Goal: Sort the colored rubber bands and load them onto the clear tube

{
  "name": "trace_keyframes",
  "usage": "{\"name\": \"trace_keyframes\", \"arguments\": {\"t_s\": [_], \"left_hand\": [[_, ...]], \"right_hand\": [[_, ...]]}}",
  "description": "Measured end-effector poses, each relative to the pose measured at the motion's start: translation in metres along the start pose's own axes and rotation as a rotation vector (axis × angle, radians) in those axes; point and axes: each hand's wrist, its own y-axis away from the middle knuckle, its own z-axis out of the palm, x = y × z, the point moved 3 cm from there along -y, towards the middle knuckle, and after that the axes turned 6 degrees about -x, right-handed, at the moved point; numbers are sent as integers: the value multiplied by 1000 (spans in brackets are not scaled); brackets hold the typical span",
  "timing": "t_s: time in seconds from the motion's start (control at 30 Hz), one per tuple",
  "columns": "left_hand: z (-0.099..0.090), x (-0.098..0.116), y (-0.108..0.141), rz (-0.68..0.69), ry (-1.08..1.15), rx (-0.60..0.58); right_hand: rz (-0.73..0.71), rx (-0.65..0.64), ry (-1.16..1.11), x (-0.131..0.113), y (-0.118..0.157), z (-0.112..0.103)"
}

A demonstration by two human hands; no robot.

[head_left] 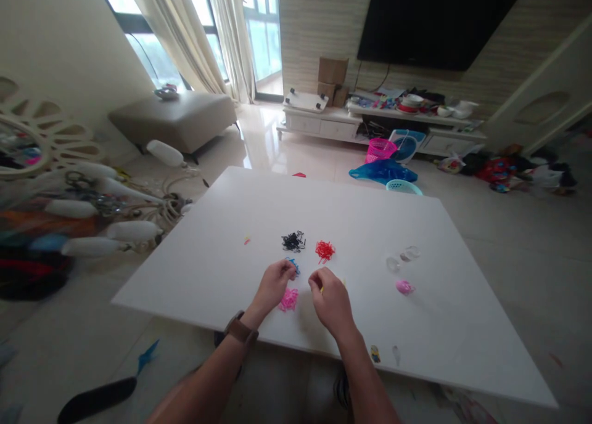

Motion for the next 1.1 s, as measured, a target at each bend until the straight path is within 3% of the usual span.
{"name": "trace_keyframes", "arguments": {"t_s": [0.1, 0.33, 0.5, 0.6, 0.8, 0.87, 0.97, 1.1], "left_hand": [[-14, -17, -11, -75, 21, 123], [-37, -39, -67, -220, 33, 227], [-35, -49, -103, -252, -41, 236], [-51, -53, -116, -280, -137, 237], [-128, -57, -110, -289, -485, 364], [-146, -62, -101, -283, -575, 368], [-153, -73, -91, -263, -656, 339], [-148, -80, -88, -259, -690, 305]], "right_hand": [[25, 13, -9, 0, 2, -4], [12, -28, -42, -2, 6, -8], [3, -31, -45, -3, 8, -12], [0, -40, -49, -2, 10, -14], [-30, -44, -36, -1, 12, -14], [-30, -54, -29, -1, 12, -14], [-32, -56, -24, -2, 10, -13], [-41, -51, -36, -3, 8, -12]]}}
